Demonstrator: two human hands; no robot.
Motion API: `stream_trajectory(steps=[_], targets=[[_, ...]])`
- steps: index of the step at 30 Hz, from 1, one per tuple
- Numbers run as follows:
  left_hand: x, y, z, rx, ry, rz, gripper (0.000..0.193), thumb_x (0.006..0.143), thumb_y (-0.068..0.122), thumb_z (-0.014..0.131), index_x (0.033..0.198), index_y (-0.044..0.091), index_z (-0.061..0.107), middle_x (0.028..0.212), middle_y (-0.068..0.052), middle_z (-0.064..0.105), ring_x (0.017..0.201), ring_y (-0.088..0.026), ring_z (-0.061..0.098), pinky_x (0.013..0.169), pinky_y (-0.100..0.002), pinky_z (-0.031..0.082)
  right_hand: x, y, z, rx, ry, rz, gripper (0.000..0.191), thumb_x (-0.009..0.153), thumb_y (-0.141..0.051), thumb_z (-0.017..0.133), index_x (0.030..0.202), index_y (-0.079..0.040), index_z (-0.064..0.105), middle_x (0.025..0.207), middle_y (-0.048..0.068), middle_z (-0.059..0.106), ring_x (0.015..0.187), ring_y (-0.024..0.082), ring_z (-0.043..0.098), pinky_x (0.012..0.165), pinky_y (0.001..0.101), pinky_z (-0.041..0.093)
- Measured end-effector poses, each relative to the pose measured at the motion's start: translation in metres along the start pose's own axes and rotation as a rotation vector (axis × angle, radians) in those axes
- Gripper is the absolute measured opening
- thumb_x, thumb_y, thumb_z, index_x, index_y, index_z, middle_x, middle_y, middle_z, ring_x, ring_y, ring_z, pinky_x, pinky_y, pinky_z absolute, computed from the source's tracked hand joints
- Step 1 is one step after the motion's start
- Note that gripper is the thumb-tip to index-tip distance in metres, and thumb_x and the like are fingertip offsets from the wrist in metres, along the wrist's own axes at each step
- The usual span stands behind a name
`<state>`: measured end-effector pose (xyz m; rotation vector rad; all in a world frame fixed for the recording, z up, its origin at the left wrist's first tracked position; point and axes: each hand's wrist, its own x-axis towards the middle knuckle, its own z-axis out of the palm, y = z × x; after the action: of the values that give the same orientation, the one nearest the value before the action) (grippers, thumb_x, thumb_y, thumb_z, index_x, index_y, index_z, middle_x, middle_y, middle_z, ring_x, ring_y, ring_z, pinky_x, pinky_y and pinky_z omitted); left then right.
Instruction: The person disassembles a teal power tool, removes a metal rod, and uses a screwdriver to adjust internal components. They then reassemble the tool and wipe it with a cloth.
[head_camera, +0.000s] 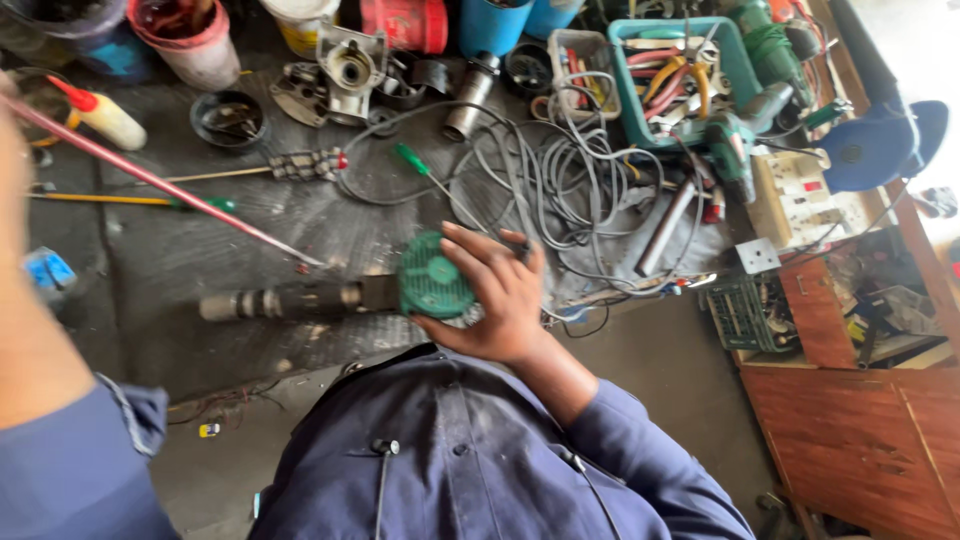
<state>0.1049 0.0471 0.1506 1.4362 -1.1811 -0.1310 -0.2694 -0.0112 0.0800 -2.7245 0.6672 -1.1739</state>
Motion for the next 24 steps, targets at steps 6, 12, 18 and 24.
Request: stream_trajectory(steps=[6,12,18,24], targets=[[-0.053,-0.126,-0.048,0.195,0.033,-0.615,0.049,0.126,0.032,0.046,0.110,-0.011,0.063,0.082,-0.017,0.068,0.061,-0.019,0.066,0.054,-0.032,0.050,0.007,-0.019,0.012,0.028,0.009,0.102,0.073,0.070,-0.051,0.086,0.123,-0.007,0.059,0.132,0.014,0.066,0.121,0.029,0.066,0.118,0.0555,0.027],[-0.065,-0.167,-0.082,1.158,-0.354,-0.477,0.029,0.104,0.041,0.071,0.095,0.015,0.079,0.081,-0.019,0.074,0.072,-0.042,0.069,0.059,-0.050,0.053,0.005,-0.049,0.045,0.097,0.092,0.327,0.059,0.087,-0.046,0.078,0.121,-0.009,0.048,0.131,0.022,0.067,0.122,0.031,0.068,0.128,0.0572,0.015],[-0.003,-0.177,-0.030,0.782,-0.308,-0.034,0.006,0.098,0.025,0.074,0.102,0.021,0.078,0.088,-0.012,0.069,0.081,-0.037,0.067,0.065,-0.047,0.052,-0.001,-0.049,0.073,0.090,0.258,0.332,0.049,0.094,-0.051,0.064,0.118,-0.012,0.047,0.122,0.020,0.070,0.115,0.030,0.067,0.121,0.0502,0.020],[0.060,-0.246,0.055,0.917,-0.459,0.457,0.013,0.095,0.017,0.062,0.090,0.020,0.074,0.090,-0.002,0.070,0.093,-0.024,0.070,0.089,-0.044,0.048,-0.010,-0.054,0.091,0.041,0.388,0.319,0.045,0.102,-0.054,0.052,0.118,-0.011,0.049,0.116,0.020,0.068,0.116,0.032,0.066,0.126,0.0538,0.025]])
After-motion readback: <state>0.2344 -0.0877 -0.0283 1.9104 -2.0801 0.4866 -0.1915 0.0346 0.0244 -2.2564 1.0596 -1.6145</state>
